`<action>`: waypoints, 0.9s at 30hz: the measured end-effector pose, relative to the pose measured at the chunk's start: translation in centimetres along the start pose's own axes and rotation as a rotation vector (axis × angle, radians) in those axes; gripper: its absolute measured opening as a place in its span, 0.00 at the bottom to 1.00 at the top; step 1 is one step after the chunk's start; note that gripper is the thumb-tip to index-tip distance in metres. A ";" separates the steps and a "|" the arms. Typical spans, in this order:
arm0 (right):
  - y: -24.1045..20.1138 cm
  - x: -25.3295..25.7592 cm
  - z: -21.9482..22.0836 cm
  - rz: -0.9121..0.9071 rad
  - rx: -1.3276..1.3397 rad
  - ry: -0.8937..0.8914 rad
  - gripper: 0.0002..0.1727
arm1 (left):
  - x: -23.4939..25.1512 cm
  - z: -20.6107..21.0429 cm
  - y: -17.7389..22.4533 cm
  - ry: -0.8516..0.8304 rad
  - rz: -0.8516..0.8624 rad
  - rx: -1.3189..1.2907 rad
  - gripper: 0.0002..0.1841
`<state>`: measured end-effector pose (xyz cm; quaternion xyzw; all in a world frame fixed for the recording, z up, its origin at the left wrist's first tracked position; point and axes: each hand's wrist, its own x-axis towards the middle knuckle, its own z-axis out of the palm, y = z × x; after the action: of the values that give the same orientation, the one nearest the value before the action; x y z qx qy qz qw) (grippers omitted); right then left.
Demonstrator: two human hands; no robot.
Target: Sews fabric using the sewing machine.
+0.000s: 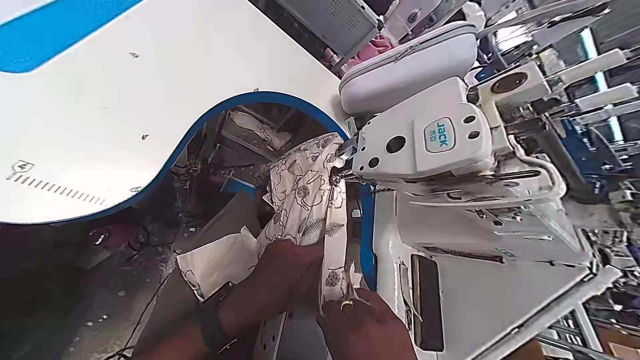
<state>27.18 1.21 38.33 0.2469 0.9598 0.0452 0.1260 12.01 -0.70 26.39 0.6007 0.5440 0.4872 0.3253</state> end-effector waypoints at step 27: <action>9.6 0.6 0.6 0.178 0.073 0.487 0.22 | 5.3 -1.8 2.2 -0.055 -0.200 0.112 0.27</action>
<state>31.26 9.96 39.06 0.3167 0.9373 0.0796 -0.1220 10.70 3.78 30.22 0.5737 0.6186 0.4043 0.3531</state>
